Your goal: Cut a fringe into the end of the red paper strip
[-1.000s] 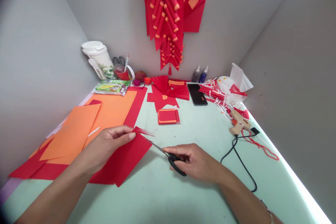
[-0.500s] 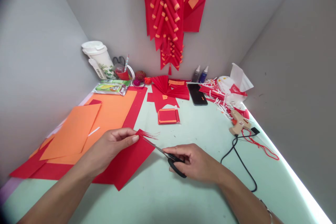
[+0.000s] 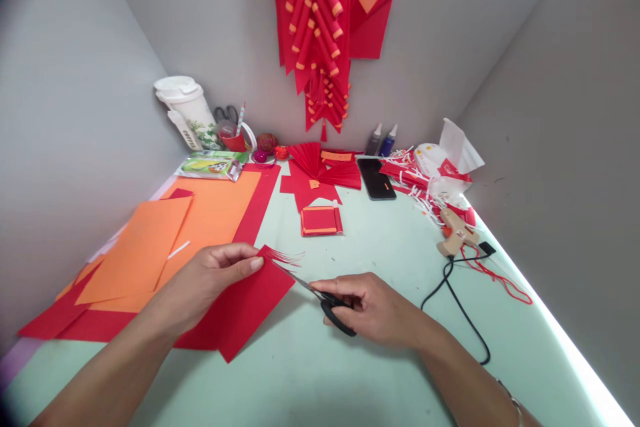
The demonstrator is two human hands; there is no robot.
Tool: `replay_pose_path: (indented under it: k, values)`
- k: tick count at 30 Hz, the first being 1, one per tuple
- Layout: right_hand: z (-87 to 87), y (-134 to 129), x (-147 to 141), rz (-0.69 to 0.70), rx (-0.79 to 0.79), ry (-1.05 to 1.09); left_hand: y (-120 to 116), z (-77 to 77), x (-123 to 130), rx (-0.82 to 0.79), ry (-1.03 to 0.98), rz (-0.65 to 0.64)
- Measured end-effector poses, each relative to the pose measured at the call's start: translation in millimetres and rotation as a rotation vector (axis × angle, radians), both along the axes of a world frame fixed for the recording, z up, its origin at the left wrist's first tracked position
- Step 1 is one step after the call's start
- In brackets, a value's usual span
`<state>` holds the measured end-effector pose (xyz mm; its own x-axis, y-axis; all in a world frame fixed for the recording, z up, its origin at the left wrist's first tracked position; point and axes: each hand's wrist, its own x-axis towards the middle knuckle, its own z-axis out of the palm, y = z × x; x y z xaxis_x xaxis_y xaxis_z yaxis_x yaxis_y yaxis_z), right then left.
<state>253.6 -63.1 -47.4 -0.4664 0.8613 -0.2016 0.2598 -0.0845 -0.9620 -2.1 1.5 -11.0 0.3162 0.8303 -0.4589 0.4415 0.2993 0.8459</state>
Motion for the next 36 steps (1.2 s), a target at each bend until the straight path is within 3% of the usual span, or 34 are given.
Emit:
replay_pose_path:
  k: [36]
  values:
    - [1.7, 0.7, 1.7, 0.033, 0.049, -0.078, -5.5, 5.1, 7.8, -0.05, -0.102, 0.007]
